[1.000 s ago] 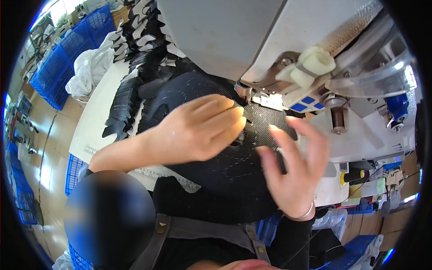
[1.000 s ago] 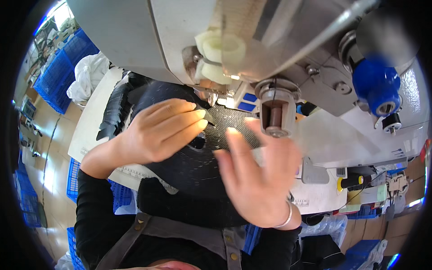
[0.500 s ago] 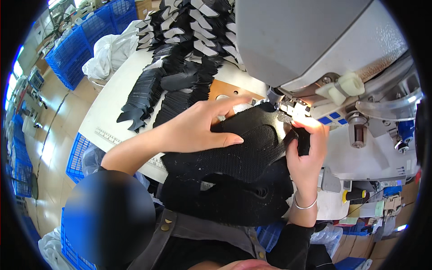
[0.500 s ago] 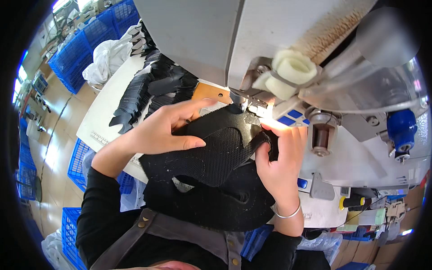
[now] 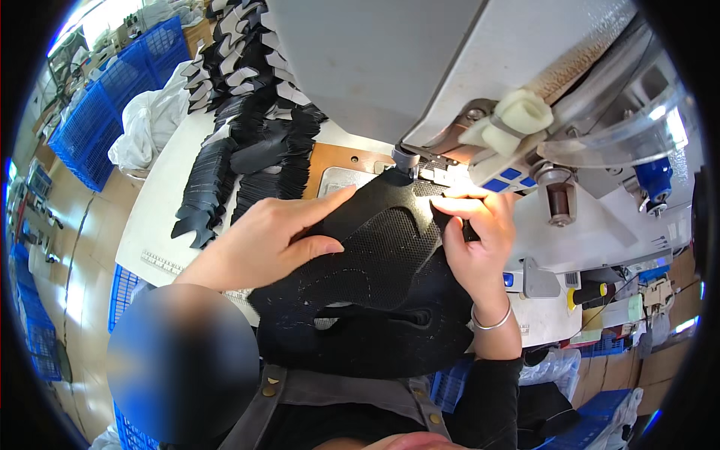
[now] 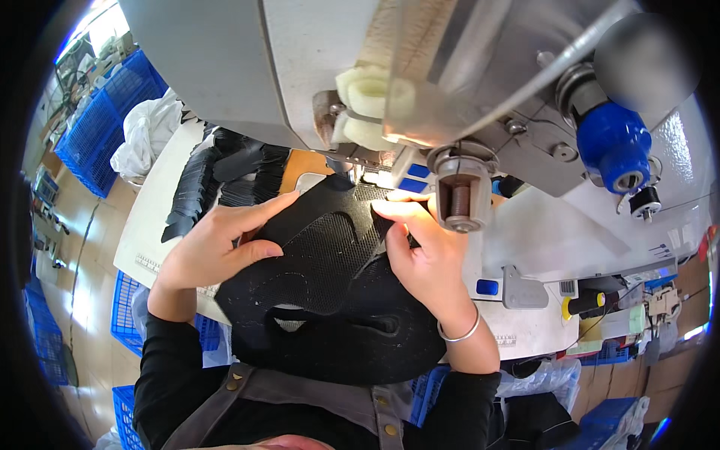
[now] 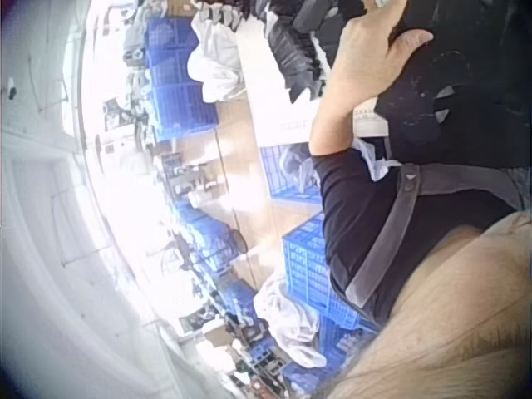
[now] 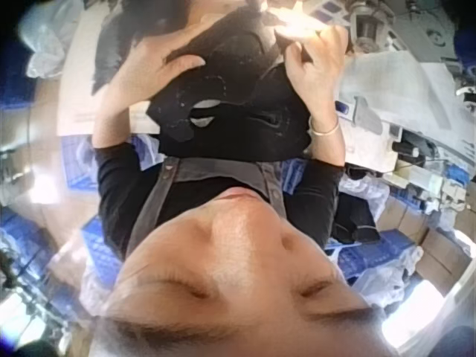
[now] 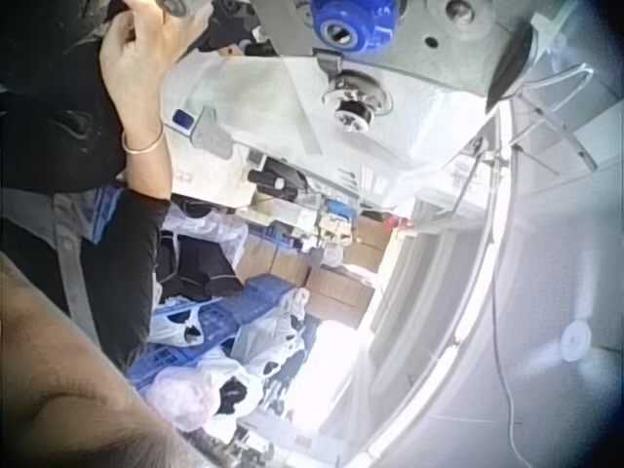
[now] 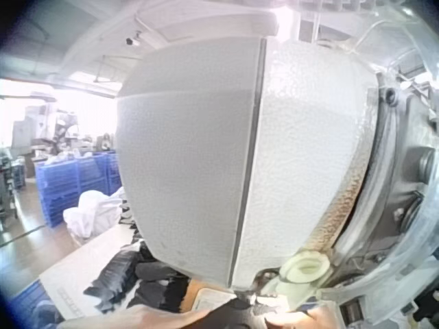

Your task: The person sews black shoe upper pieces together using a sewing machine, trims thread using snips, and aligns and stitches additional fabric pieces onto the shoe upper.

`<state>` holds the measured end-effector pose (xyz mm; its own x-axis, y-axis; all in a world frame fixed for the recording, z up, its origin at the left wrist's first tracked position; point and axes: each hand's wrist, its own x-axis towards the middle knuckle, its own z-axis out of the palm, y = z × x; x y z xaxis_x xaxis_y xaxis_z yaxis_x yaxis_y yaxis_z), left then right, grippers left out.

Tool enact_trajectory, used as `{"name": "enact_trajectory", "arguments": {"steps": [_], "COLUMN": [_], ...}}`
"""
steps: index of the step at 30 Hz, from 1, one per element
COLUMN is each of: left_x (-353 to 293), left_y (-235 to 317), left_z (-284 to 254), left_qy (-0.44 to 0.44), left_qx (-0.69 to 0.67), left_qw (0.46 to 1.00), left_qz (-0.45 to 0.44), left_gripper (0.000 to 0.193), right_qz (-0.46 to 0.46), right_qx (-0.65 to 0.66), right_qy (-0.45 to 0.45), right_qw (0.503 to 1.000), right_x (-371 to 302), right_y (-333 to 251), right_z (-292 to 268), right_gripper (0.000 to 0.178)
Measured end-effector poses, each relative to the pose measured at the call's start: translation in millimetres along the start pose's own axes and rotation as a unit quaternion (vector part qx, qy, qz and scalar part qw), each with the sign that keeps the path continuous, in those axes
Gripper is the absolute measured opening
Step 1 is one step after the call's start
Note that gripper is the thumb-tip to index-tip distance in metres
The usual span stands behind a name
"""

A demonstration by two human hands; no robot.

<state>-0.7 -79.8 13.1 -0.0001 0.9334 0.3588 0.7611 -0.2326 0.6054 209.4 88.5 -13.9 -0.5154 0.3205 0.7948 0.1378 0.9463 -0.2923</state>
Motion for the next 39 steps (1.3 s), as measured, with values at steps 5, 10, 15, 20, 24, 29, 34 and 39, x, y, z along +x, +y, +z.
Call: {"name": "enact_trajectory", "arguments": {"steps": [5, 10, 15, 20, 24, 29, 34, 39], "left_x": [-3, -8, -8, 2, 12, 24, 30, 24], "left_y": [4, 5, 6, -4, -3, 25, 18, 8], "left_z": [11, 15, 14, 13, 3, 28, 58, 50], "left_qy": [-0.018, 0.006, 0.008, 0.023, 0.122, 0.116, 0.161, 0.16], "left_qx": [-0.068, -0.018, -0.008, 0.028, 0.13, 0.22, 0.315, 0.298], "left_qw": [0.996, 0.999, 1.0, 0.999, 0.981, 0.953, 0.917, 0.922], "left_qz": [-0.061, -0.026, -0.022, -0.027, 0.075, 0.172, 0.184, 0.189], "left_gripper": [0.071, 0.073, 0.072, 0.064, 0.045, 0.051, 0.048, 0.039], "right_qz": [0.025, 0.018, 0.029, 0.008, -0.017, -0.076, -0.161, -0.207], "right_qx": [-0.006, 0.017, 0.025, 0.013, -0.007, -0.072, -0.193, -0.24], "right_qy": [0.023, 0.023, 0.018, 0.025, 0.03, 0.036, 0.049, 0.041], "right_qw": [0.999, 0.999, 0.999, 1.0, 0.999, 0.994, 0.967, 0.947], "right_x": [1, 0, -1, 1, 1, 3, -1, -2], "right_y": [5, 5, 9, 13, 10, 5, -7, -11], "right_z": [-3, -4, -4, 0, 2, 6, 10, 16], "right_gripper": [0.027, 0.028, 0.031, 0.034, 0.039, 0.04, 0.04, 0.022]}}
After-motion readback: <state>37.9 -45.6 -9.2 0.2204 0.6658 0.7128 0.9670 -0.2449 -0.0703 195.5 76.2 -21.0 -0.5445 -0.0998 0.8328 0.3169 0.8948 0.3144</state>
